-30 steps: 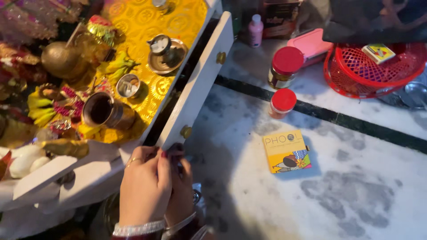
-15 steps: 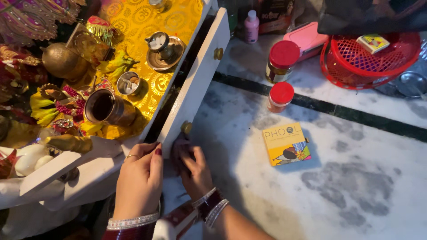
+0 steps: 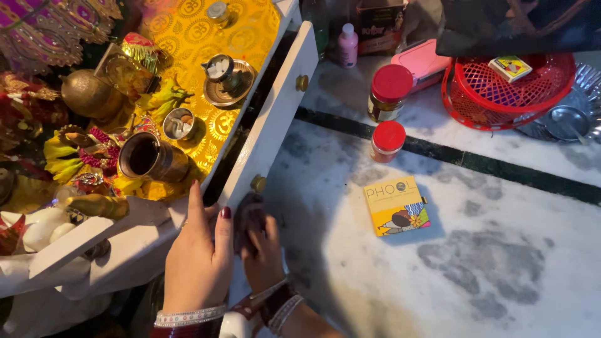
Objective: The person wipes a small white and gold shrine with a cloth and sprays it with a cleaning liquid.
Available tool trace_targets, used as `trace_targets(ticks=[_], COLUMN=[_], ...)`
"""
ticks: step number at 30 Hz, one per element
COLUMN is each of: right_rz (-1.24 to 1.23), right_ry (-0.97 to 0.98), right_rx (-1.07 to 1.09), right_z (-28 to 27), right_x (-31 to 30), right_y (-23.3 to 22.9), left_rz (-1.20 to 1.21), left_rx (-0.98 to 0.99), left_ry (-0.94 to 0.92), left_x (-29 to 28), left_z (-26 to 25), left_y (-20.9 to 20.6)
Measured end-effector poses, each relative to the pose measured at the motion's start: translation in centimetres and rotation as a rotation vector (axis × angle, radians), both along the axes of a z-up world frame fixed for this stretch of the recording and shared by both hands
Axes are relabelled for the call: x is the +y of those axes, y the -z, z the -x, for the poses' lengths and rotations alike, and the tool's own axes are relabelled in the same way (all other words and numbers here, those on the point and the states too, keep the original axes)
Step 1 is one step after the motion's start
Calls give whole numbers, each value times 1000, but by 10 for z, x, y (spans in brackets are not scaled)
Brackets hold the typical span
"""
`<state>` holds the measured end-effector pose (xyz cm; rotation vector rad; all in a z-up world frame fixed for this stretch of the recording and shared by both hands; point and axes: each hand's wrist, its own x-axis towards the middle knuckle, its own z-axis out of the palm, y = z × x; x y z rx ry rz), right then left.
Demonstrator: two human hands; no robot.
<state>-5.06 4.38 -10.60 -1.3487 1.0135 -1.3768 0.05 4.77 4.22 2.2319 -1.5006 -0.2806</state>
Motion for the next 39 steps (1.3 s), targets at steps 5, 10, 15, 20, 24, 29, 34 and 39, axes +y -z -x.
trace_targets(ticks=[5, 10, 15, 20, 24, 29, 34, 39], right_rz=[100, -13, -549, -270, -191, -138, -299, -441], right_ry=[31, 102, 52, 229, 125, 102, 215, 151], right_rx=[1, -103, -426, 53, 21, -110, 86, -71], right_z=[4, 3, 8, 3, -12, -15, -5, -7], right_x=[-8, -51, -131, -125, -35, -37, -146, -146], right_y=[-16, -56, -54, -36, -40, -40, -38, -39], left_rz=[-31, -107, -53, -58, -34, -55, -41, -34], left_rx=[-41, -56, -84, -83, -69, -78, -124, -141], left_ry=[-59, -144, -112, -121, -123, -136, -123, -117], left_x=[-2, -2, 2, 7, 5, 3, 4, 5], left_z=[-1, -1, 1, 4, 2, 5, 6, 5], left_y=[0, -3, -2, 2, 1, -2, 2, 3])
